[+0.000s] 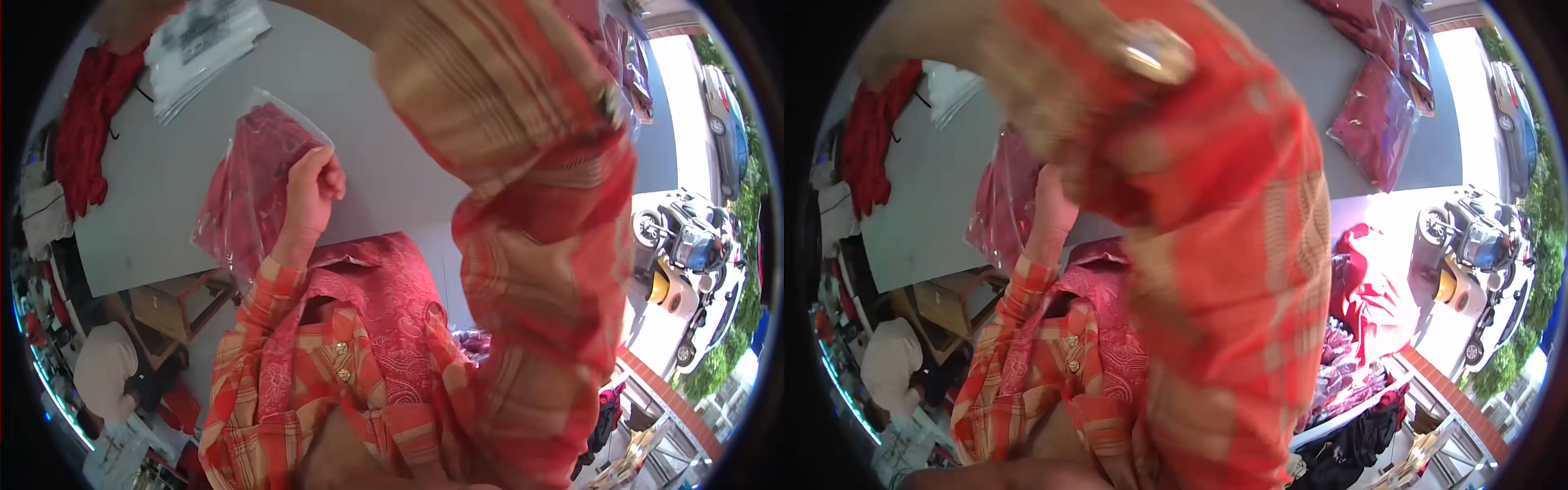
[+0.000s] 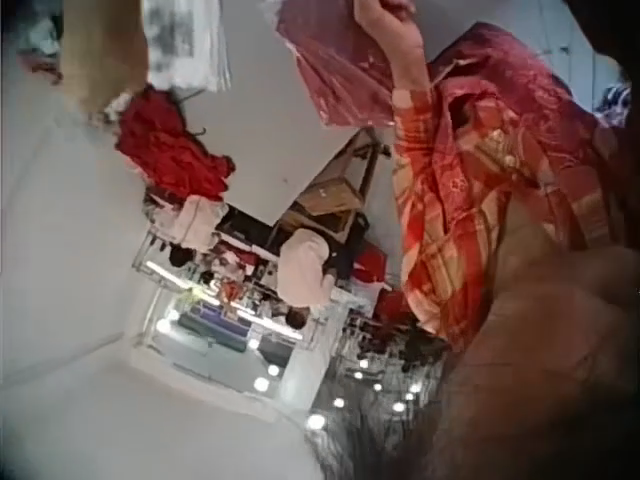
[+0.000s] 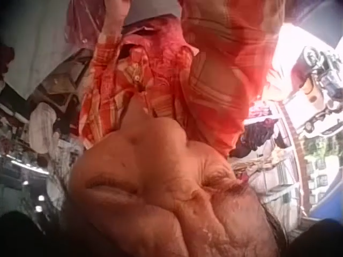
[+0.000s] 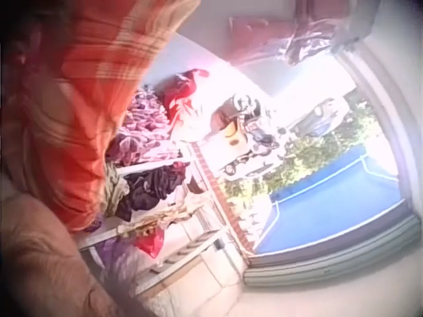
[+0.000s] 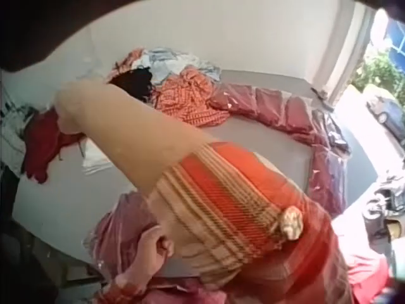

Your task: Folding red garments and placing them into clear plastic bags.

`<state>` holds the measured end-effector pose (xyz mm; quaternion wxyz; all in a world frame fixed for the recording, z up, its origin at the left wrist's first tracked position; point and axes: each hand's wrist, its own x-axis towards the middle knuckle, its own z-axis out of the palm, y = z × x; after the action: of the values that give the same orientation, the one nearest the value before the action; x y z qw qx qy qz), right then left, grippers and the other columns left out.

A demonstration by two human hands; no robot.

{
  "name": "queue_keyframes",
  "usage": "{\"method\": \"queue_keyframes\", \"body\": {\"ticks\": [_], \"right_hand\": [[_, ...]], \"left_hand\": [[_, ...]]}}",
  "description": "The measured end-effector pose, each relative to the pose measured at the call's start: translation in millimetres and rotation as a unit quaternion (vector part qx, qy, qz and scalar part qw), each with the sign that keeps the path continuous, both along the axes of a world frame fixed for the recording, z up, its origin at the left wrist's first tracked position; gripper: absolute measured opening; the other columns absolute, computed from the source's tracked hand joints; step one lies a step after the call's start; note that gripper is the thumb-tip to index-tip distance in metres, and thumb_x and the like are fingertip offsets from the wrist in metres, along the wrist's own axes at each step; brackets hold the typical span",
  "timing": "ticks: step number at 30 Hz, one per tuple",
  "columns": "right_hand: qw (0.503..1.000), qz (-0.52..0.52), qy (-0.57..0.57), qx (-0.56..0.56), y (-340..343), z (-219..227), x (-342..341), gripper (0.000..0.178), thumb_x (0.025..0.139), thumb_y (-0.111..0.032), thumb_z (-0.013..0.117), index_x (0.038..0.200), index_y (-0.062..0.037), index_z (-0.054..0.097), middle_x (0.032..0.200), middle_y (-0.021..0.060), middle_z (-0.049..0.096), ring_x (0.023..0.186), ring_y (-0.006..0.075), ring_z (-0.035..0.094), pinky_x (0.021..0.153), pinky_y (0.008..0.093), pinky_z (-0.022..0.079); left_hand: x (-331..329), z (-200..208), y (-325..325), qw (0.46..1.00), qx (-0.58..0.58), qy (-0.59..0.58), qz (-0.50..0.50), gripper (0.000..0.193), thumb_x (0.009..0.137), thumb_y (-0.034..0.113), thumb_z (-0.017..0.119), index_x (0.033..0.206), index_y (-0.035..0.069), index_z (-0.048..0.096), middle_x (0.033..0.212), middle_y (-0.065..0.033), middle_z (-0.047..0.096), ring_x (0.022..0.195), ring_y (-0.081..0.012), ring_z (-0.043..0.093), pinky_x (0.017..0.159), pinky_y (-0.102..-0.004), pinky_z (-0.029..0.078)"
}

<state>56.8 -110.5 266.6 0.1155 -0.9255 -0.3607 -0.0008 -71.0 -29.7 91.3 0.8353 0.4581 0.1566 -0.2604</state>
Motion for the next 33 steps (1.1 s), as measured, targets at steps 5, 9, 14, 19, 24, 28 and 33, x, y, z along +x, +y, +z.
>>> {"method": "queue_keyframes", "body": {"ticks": [5, 9, 14, 19, 24, 28, 33], "right_hand": [[0.839, -0.250, 0.148, 0.461, -128, -100, -25, 0.038, 0.084, -0.030, 0.056, 0.109, -0.0014, 0.054, 0.095, 0.0104, 0.061, 0.079, 0.0168, 0.058, 0.067, 0.0281, 0.047], [0.761, -0.459, 0.203, 0.411, -204, -215, -118, 0.037, 0.085, -0.030, 0.055, 0.111, -0.0037, 0.052, 0.099, 0.0106, 0.059, 0.082, 0.0174, 0.058, 0.070, 0.0301, 0.047], [0.778, -0.568, 0.088, 0.254, -217, -231, -145, 0.033, 0.083, -0.028, 0.056, 0.110, -0.0091, 0.053, 0.104, 0.0100, 0.058, 0.087, 0.0233, 0.058, 0.076, 0.0342, 0.046], [0.799, -0.585, -0.101, 0.091, -308, -212, -141, 0.031, 0.080, -0.023, 0.056, 0.108, -0.0106, 0.053, 0.106, 0.0076, 0.055, 0.098, 0.0276, 0.051, 0.080, 0.0370, 0.044], [0.782, -0.606, -0.139, -0.038, -412, -225, -145, 0.041, 0.077, -0.032, 0.058, 0.115, -0.0186, 0.052, 0.122, 0.0092, 0.046, 0.113, 0.0332, 0.040, 0.093, 0.0498, 0.032], [0.800, -0.578, -0.149, -0.069, -485, -252, -149, 0.047, 0.075, -0.043, 0.058, 0.119, -0.0267, 0.050, 0.132, 0.0099, 0.037, 0.122, 0.0386, 0.030, 0.096, 0.0626, 0.019], [0.822, -0.552, -0.130, -0.051, -533, -257, -167, 0.047, 0.074, -0.043, 0.059, 0.118, -0.0275, 0.051, 0.131, 0.0089, 0.039, 0.121, 0.0349, 0.033, 0.096, 0.0594, 0.022]], "left_hand": [[32, 46, -52, 0.982, -0.076, -0.125, -0.122, 0.030, 0.090, 0.030, 0.048, 0.100, 0.002, 0.056, 0.084, -0.0064, 0.059, 0.066, -0.0158, 0.055, 0.060, -0.0263, 0.044], [19, 50, -57, 0.610, 0.483, -0.615, -0.132, 0.044, 0.087, 0.036, 0.051, 0.111, -0.001, 0.051, 0.103, -0.0133, 0.054, 0.088, -0.0238, 0.054, 0.075, -0.0336, 0.046], [-17, -43, -64, 0.513, 0.647, -0.486, -0.287, 0.080, 0.071, 0.039, 0.066, 0.131, 0.001, 0.029, 0.133, -0.0295, 0.022, 0.126, -0.0469, 0.018, 0.095, -0.0625, 0.023], [0, -70, -91, 0.441, 0.686, -0.534, -0.223, 0.046, 0.078, 0.020, 0.059, 0.117, 0.002, 0.043, 0.120, -0.0206, 0.044, 0.112, -0.0386, 0.042, 0.090, -0.0473, 0.037], [39, -45, -115, 0.676, 0.589, -0.418, -0.143, 0.020, 0.082, 0.003, 0.052, 0.101, 0.001, 0.052, 0.099, -0.0134, 0.060, 0.094, -0.0300, 0.058, 0.077, -0.0341, 0.045], [60, -45, -207, 0.779, 0.465, -0.421, 0.021, 0.015, 0.085, 0.002, 0.048, 0.099, 0.000, 0.053, 0.091, -0.0145, 0.061, 0.085, -0.0287, 0.060, 0.074, -0.0307, 0.046], [70, -13, -354, 0.797, 0.357, -0.486, 0.022, 0.017, 0.083, -0.002, 0.047, 0.100, 0.000, 0.053, 0.091, -0.0141, 0.060, 0.086, -0.0270, 0.059, 0.076, -0.0295, 0.046]]}}
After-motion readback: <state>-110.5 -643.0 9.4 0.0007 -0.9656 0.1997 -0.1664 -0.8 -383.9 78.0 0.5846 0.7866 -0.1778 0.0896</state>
